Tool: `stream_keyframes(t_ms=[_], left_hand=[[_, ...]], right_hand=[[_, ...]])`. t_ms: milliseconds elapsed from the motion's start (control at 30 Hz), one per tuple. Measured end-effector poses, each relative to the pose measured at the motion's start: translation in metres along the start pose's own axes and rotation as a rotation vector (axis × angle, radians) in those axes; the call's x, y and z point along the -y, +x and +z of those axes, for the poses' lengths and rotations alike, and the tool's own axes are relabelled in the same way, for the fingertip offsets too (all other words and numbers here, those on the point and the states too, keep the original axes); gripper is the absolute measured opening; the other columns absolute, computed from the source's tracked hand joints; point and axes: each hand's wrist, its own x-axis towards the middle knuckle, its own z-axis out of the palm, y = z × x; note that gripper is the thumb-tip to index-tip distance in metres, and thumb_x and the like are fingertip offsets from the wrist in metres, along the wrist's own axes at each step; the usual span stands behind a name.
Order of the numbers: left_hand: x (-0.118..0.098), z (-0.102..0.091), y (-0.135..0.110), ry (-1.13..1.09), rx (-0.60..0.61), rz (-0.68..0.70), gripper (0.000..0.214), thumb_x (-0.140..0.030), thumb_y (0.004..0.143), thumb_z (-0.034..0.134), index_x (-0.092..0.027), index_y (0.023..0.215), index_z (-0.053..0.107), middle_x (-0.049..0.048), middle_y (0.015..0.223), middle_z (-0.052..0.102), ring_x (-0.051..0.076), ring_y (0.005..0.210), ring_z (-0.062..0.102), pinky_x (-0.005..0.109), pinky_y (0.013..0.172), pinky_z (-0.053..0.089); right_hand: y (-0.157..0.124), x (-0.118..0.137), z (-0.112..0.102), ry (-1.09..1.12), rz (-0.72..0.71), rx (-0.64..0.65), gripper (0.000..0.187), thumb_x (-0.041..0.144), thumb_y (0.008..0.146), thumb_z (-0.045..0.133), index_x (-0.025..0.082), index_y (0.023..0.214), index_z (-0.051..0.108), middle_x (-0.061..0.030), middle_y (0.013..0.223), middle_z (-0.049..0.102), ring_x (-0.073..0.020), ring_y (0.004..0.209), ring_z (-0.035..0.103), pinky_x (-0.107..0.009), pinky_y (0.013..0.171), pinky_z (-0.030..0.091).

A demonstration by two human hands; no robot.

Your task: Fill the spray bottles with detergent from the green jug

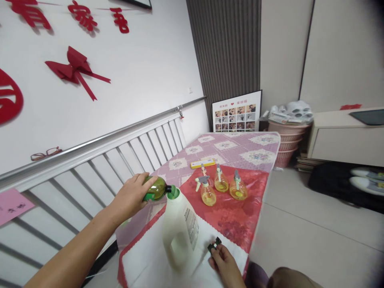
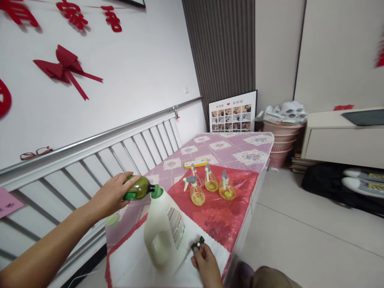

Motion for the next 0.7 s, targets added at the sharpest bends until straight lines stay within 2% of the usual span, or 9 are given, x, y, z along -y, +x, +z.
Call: stream_keyframes(t_ms=[700], left_hand=[[-0.0005,-0.0028,0.0035,0.077,0.049,0.006,0.081,-0.015,0.070,0.066,-0.030,0.141,0.031,0.0128,0.140,0.043,0.031,0.123,0.044,0.045,0.098,0.044]], right_hand=[[0.0019,-0.0053,-0.0018,-0.003,-0.020,0.021,0.041,0.054,0.057,0.070,0.025,0.058,0.041,0.0108,0.045,0.034,-0.0076,0.039,0.034,-0.022,0.041,0.028]])
